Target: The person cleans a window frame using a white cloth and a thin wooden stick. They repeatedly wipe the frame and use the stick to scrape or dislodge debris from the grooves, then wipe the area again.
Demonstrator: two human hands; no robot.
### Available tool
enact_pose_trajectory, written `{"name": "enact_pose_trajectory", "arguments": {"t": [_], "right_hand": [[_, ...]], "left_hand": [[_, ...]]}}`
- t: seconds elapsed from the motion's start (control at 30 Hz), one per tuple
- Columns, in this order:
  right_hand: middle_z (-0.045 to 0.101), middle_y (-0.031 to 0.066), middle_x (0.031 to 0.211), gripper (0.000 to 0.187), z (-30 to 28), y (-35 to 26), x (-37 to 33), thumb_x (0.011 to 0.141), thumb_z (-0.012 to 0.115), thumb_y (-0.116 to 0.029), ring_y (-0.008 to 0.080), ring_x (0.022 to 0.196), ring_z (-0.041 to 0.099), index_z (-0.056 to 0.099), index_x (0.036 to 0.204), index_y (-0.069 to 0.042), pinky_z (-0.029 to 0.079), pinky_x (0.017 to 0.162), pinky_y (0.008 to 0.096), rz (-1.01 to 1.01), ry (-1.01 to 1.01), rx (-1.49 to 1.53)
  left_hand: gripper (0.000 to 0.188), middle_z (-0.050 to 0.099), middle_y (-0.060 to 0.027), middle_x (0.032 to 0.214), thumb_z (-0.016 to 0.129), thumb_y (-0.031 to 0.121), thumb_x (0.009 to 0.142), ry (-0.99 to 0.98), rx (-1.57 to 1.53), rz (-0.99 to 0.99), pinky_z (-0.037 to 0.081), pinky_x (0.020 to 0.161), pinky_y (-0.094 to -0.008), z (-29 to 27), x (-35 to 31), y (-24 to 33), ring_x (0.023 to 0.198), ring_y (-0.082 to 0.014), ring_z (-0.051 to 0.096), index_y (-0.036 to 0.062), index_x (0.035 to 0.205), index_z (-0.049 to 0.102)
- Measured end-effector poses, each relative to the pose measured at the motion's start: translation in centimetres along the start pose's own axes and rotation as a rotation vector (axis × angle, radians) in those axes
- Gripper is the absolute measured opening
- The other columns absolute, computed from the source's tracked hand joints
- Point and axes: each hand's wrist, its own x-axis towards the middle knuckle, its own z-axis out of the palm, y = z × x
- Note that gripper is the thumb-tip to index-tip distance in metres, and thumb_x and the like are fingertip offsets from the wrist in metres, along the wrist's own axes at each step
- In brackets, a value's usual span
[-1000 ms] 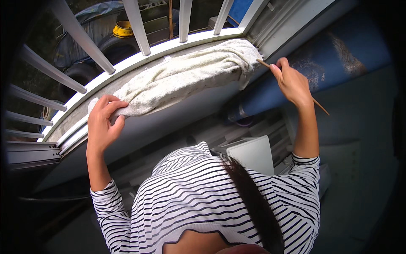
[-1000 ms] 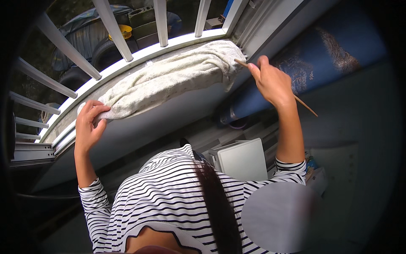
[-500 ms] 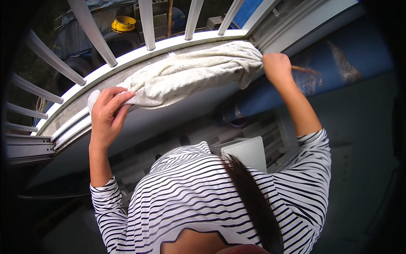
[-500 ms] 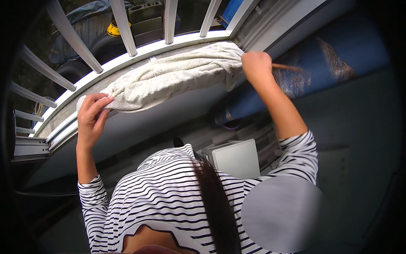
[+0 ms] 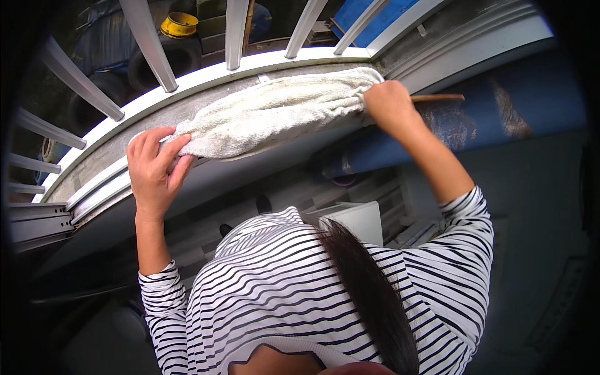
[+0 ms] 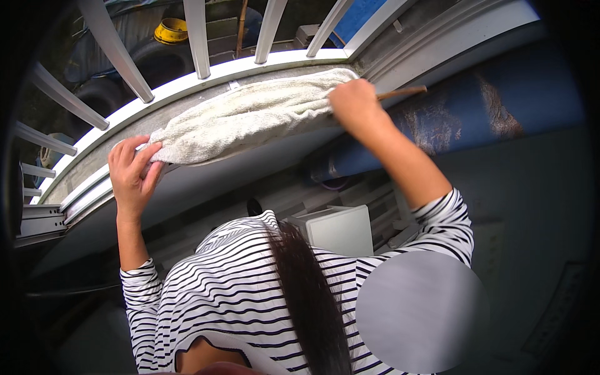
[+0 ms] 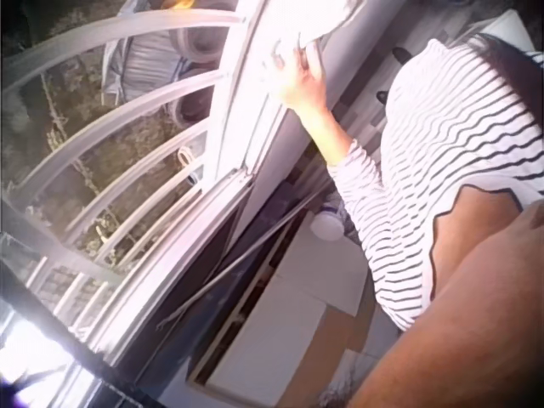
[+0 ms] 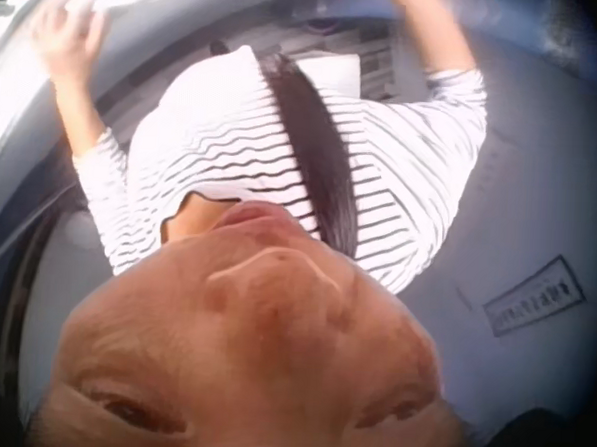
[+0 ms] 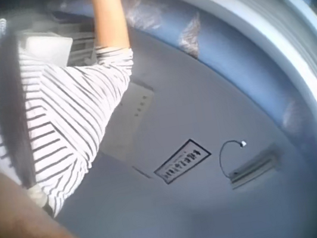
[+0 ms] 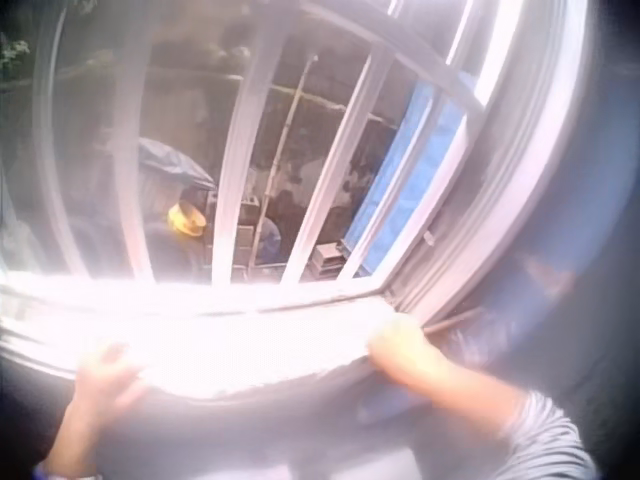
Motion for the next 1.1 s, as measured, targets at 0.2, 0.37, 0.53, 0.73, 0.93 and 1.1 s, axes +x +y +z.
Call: {"name": "enact_pose_trajectory", "arguments": {"t": [0.2, 0.37, 0.53, 0.73, 0.93, 1.1], "right_hand": [[0.068, 0.0078, 0.066, 0.007, -2.6, -4.5, -0.5, 0.071, 0.065, -0.008, 0.0252, 0.066, 0.07, 0.07, 0.067, -0.012, 0.055, 0.057, 0.0361, 0.101, 0.035, 0.069], [0.072, 0.0076, 0.078, 0.01, 1.3, 0.6, 2.0, 0.076, 0.064, -0.014, 0.0236, 0.073, 0.072, 0.074, 0.077, -0.014, 0.055, 0.057, 0.0358, 0.182, -0.251, -0.074], [0.073, 0.0073, 0.078, 0.011, 5.1, 2.9, 3.4, 0.078, 0.064, -0.014, 0.0236, 0.073, 0.073, 0.076, 0.077, -0.015, 0.054, 0.057, 0.0361, 0.2, -0.37, -0.25], [0.069, 0.0154, 0.073, 0.011, -1.1, 2.0, 1.7, 0.076, 0.065, -0.014, 0.0324, 0.071, 0.07, 0.072, 0.071, -0.007, 0.054, 0.059, 0.0446, 0.019, -0.131, 0.192], [0.073, 0.0114, 0.082, 0.012, 3.2, 4.6, 0.8, 0.077, 0.063, -0.009, 0.0293, 0.078, 0.072, 0.075, 0.079, -0.01, 0.057, 0.066, 0.0392, 0.264, -0.265, -0.056], [0.072, 0.0094, 0.076, 0.009, 3.3, 0.8, 1.6, 0.074, 0.065, -0.009, 0.0269, 0.072, 0.072, 0.074, 0.075, -0.011, 0.055, 0.06, 0.0365, 0.152, -0.273, -0.102]], "left_hand": [[0.032, 0.065, -0.0065, 0.107, 0.076, 0.017, 0.069, -0.015, -0.004, -0.052, 0.038, 0.097, -0.0411, 0.2, 0.1, -0.2, 0.105, -0.0268, 0.058, 0.0138, 0.101, 0.072], [0.033, 0.065, -0.007, 0.106, 0.076, 0.015, 0.068, -0.041, -0.029, -0.061, 0.038, 0.097, -0.0412, -0.4, 0.2, -0.3, 0.104, -0.0269, 0.058, 0.0132, 0.101, 0.072], [0.033, 0.065, -0.0071, 0.104, 0.077, 0.016, 0.068, -0.032, -0.059, -0.072, 0.038, 0.096, -0.041, 0.2, 0.4, 0.2, 0.103, -0.027, 0.058, 0.0135, 0.101, 0.073], [0.032, 0.064, -0.0068, 0.103, 0.078, 0.017, 0.068, -0.024, -0.041, -0.083, 0.039, 0.095, -0.0404, 0.2, 0.2, 0.1, 0.102, -0.0268, 0.058, 0.0137, 0.1, 0.073], [0.032, 0.064, -0.0069, 0.103, 0.078, 0.017, 0.069, -0.02, -0.079, -0.073, 0.039, 0.094, -0.0396, 0.2, 0.5, 0.2, 0.101, -0.0265, 0.058, 0.0135, 0.1, 0.073], [0.031, 0.065, -0.0069, 0.103, 0.078, 0.017, 0.069, -0.026, -0.07, -0.059, 0.038, 0.094, -0.0393, 0.3, 0.6, 0.3, 0.101, -0.0261, 0.059, 0.0132, 0.1, 0.073]]}}
